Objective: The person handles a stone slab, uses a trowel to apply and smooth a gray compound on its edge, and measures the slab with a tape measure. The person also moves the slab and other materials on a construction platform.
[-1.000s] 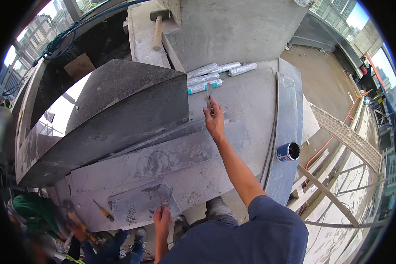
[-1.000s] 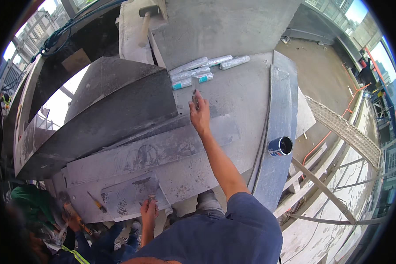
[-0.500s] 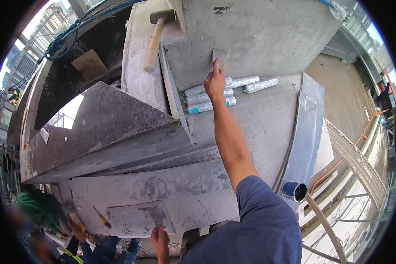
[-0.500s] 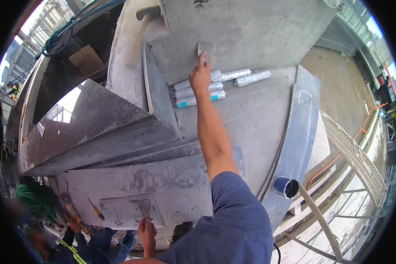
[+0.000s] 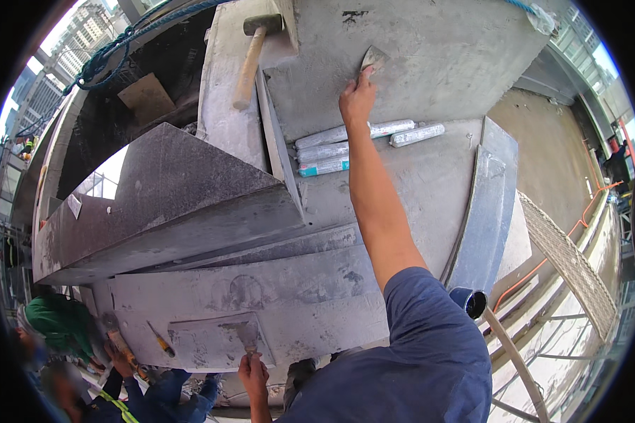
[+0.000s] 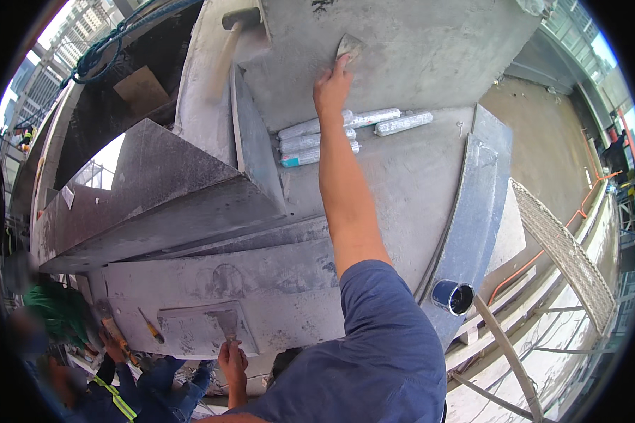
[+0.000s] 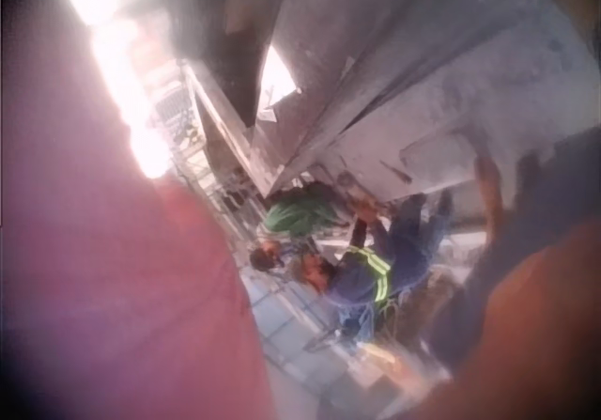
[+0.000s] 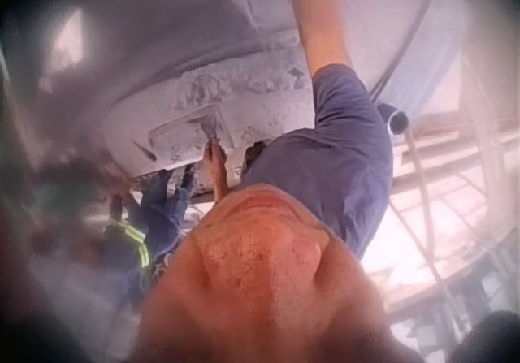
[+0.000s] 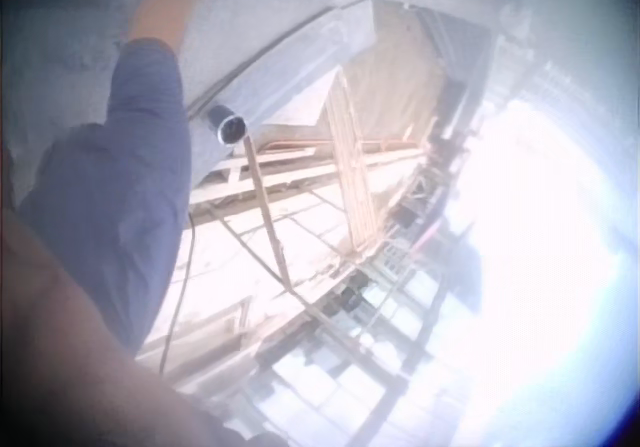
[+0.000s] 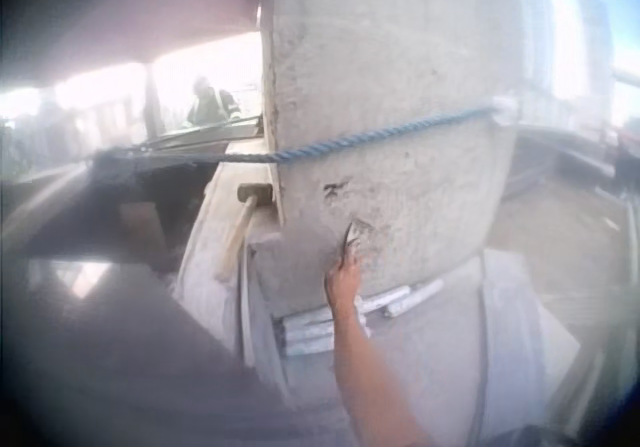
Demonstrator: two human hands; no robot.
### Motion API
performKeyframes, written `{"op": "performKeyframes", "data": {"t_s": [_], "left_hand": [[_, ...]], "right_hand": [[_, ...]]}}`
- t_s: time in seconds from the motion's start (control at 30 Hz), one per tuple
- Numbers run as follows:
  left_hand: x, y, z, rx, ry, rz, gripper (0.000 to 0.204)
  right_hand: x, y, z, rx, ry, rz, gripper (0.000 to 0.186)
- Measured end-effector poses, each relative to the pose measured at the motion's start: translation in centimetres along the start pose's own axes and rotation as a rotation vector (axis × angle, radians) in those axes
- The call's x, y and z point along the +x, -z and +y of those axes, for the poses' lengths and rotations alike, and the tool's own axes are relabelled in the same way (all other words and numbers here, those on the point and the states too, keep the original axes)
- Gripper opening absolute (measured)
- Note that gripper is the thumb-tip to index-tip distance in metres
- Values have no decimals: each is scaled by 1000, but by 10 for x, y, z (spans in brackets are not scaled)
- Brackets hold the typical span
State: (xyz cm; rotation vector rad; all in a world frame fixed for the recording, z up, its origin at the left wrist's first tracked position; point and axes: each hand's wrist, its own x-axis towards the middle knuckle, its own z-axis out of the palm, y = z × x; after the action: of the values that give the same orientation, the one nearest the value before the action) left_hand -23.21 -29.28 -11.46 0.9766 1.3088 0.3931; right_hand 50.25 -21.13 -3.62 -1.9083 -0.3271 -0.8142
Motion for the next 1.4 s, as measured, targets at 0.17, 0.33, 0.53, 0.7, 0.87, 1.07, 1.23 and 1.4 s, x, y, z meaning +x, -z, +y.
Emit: {"op": "performKeyframes", "data": {"t_s": [0.17,0.33,0.53,0.7,0.87,1.07,1.23,1.4], "left_hand": [[3,-13,5,102,-42,-118,13],[-8,-24,20,29,-40,-131,28],[-13,-31,30,68,-155,-189,41],[-6,-31,13,-33,-259,-225,39],[-11,11,-12,-151,-69,-134,36],[-28,87,-58,-98,126,-91,26],[-16,138,-93,-240,200,-125,29],[22,173,-108,-458,343,-254,34]], "right_hand": [[-100,58,77,-60,-165,-585,58],[23,57,43,271,-127,-44,56],[47,25,21,-113,-6,-119,60],[-121,122,22,617,-617,-734,57],[-270,262,-29,639,-843,-817,63],[-423,369,-123,750,-1213,-1280,23],[-544,401,-200,646,-1424,-1421,41],[-608,433,-259,579,-1622,-1426,31]]}}
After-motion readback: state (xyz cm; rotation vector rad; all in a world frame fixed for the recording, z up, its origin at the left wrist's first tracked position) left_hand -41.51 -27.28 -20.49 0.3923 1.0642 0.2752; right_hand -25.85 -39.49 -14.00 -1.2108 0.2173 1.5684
